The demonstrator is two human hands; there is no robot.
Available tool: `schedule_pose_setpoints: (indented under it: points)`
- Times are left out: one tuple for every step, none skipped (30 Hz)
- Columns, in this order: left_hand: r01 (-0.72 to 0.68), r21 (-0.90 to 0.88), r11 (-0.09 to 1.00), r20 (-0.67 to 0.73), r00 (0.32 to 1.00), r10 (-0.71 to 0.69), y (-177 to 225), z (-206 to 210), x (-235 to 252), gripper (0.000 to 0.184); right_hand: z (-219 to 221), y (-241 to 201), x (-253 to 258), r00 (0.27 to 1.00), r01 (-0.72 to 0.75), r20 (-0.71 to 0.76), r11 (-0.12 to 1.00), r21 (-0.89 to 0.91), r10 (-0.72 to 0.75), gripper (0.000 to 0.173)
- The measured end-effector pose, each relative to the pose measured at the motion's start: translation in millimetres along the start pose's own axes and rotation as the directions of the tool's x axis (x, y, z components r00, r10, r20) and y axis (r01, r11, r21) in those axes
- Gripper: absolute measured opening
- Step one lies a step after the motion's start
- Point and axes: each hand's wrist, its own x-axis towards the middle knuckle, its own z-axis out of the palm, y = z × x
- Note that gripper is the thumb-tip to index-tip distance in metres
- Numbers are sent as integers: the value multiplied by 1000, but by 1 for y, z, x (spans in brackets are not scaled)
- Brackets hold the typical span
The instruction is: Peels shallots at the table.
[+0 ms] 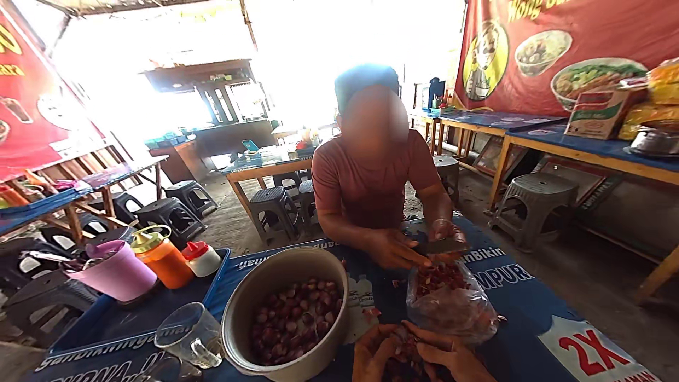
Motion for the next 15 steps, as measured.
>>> schedule_pose_setpoints:
  points:
    - [2,-14,1000,4,1000,-2,-2,-1,0,26,0,0,0,1000,-5,4,1000,-3,5,44]
    - [7,-30,1000,8,1000,-6,-4,-2,0,28,-1,0,0,1000,-9,6,1000,-3,9,44]
    - [11,-43,999,11,1000,-11,-5,-3,1,31,-2,0,-1,1000,-11,11,1000,-4,11,45]
    - [16,-57,998,12,1000,-16,-6,-4,2,33,-3,-1,-1,1000,-10,13,1000,-3,10,46]
    - [24,-71,997,10,1000,-23,-7,-6,3,35,-3,-2,-1,1000,-10,7,1000,-7,10,46]
    - [28,-78,997,10,1000,-27,-8,-7,4,34,-3,-3,-2,1000,-8,-4,1000,-10,8,46]
    - [33,-82,996,14,999,-32,-7,-7,5,33,-3,-4,-2,1000,-10,-9,1000,-14,10,46]
    - [35,-84,996,22,999,-34,-6,-7,6,33,-3,-6,-2,1000,-8,-7,1000,-24,8,46]
    - [38,-79,996,37,999,-36,-4,-7,6,32,-3,-6,-2,1000,-7,-1,999,-35,7,46]
    - [41,-68,997,47,998,-37,-2,-6,6,31,-3,-7,-3,1000,-11,6,999,-44,11,46]
    - [39,-56,998,56,998,-36,0,-5,4,29,-2,-6,-4,1000,-19,11,999,-47,20,46]
    - [30,-42,999,63,998,-28,0,-5,3,27,-1,-6,-5,1000,-27,12,999,-41,27,46]
    - [15,-27,1000,66,998,-13,0,-5,3,24,-1,-7,-5,999,-35,13,999,-34,35,46]
    - [3,-10,1000,64,998,-2,0,-4,3,23,-1,-7,-5,999,-36,15,999,-29,36,47]
    - [-2,1,1000,57,998,2,0,-4,3,22,-2,-8,-4,999,-38,13,999,-23,38,47]
